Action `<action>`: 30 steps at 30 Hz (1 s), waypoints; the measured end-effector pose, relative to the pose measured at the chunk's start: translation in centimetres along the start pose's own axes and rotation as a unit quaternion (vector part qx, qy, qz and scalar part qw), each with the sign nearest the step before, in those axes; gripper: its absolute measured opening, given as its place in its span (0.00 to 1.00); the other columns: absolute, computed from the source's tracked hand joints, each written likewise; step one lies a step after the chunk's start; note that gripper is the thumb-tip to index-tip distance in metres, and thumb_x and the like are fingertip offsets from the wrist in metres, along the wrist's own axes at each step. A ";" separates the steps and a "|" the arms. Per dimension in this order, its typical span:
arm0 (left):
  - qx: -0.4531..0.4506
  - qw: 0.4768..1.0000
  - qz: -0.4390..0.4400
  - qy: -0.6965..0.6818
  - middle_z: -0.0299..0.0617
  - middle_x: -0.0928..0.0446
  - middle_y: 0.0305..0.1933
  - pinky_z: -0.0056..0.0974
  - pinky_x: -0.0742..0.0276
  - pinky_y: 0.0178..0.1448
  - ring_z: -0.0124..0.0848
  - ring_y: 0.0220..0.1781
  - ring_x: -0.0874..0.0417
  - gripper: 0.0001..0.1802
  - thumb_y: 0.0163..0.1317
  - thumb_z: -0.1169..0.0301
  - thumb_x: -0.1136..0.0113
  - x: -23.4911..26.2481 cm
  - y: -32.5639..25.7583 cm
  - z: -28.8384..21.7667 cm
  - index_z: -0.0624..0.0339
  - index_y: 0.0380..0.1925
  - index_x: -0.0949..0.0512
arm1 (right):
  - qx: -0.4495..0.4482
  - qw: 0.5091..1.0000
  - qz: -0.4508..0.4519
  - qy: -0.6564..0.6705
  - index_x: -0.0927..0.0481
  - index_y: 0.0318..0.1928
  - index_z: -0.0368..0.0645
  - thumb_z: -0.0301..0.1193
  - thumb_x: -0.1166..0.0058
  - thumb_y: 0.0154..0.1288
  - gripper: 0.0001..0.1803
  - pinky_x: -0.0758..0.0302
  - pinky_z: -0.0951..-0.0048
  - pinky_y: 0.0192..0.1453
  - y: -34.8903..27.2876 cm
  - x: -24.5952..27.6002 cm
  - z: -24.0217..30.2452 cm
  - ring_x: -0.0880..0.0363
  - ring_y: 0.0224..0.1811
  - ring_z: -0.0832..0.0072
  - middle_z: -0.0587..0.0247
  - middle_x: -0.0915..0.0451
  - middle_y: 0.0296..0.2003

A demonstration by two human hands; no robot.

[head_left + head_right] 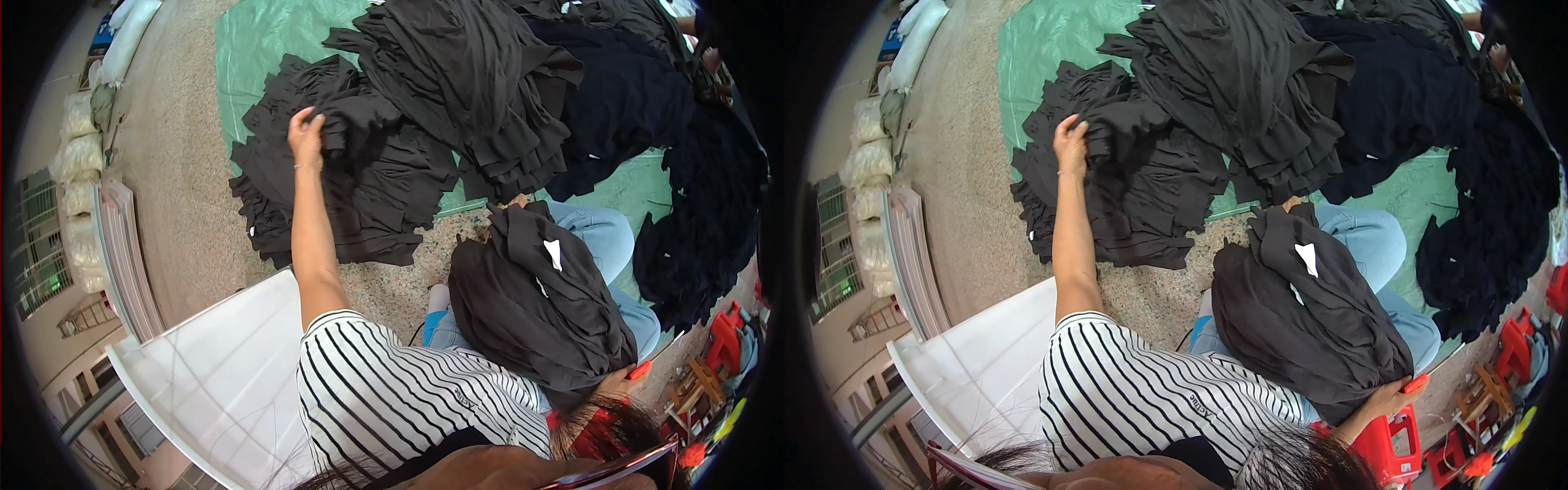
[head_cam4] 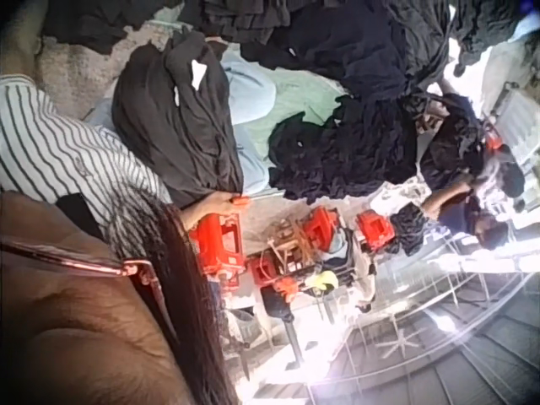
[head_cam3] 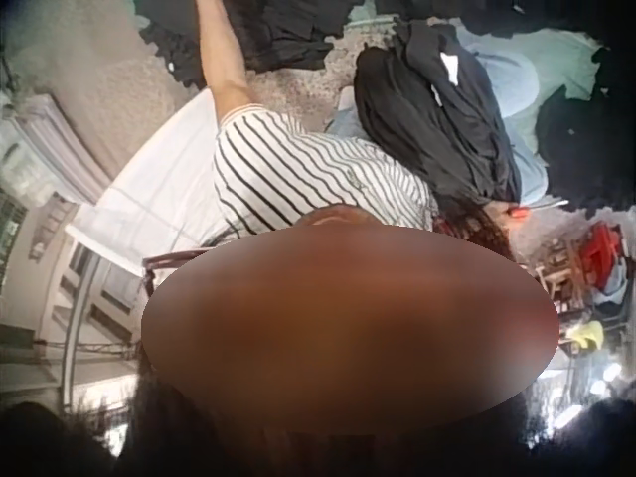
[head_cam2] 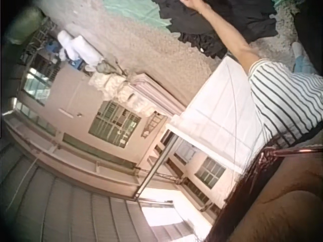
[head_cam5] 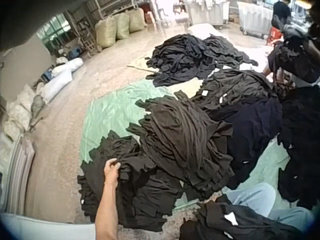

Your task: The person picks up shirts from piles on the floor, trims loose threads from each garment using thread snips, and stacks the finished shirts.

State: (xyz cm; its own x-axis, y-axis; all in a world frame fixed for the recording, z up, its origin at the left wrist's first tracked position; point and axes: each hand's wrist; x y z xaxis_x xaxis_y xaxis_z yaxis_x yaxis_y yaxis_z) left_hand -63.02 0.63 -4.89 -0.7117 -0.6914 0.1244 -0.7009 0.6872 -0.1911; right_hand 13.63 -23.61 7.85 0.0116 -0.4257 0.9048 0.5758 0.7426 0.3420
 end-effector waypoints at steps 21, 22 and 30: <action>-0.053 0.708 0.002 0.705 0.45 0.62 0.82 0.71 0.49 0.71 0.48 0.82 0.58 0.58 0.47 0.56 0.23 -3.9 -6.7 10.1 0.31 0.75 0.50 | 0.079 0.996 0.013 -0.043 0.30 0.65 0.32 0.25 0.48 0.71 0.23 0.35 0.60 0.69 1.3 -0.1 -4.1 0.29 0.63 0.51 0.42 0.27 0.60; -0.124 0.706 0.040 0.697 0.41 0.64 0.82 0.76 0.54 0.71 0.47 0.82 0.58 0.56 0.51 0.63 0.25 -5.1 -7.1 10.8 0.26 0.75 0.51 | 0.084 0.995 0.011 -0.050 0.30 0.65 0.32 0.25 0.48 0.71 0.23 0.35 0.60 0.69 1.4 -0.1 -4.0 0.29 0.64 0.51 0.42 0.27 0.61; -0.181 0.593 0.326 0.713 0.42 0.25 0.60 0.59 0.25 0.58 0.46 0.63 0.26 0.22 0.59 0.77 0.45 -10.5 -3.4 12.0 0.38 0.52 0.22 | -0.054 0.997 -0.003 -0.062 0.31 0.65 0.32 0.24 0.49 0.71 0.24 0.38 0.61 0.71 1.6 -1.3 -6.2 0.30 0.65 0.52 0.43 0.28 0.62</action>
State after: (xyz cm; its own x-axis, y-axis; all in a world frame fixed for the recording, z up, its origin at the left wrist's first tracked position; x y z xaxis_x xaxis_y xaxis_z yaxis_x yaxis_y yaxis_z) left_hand -52.61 2.84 -17.22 0.0291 0.4626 0.8861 -0.0344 0.8864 -0.4616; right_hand 19.65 -25.06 5.66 -0.0891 -0.3590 0.9291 0.6596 0.6776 0.3251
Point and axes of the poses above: each hand's wrist, its own y-axis towards the middle knuckle, its own x-axis out of the back of the hand, z = x × y
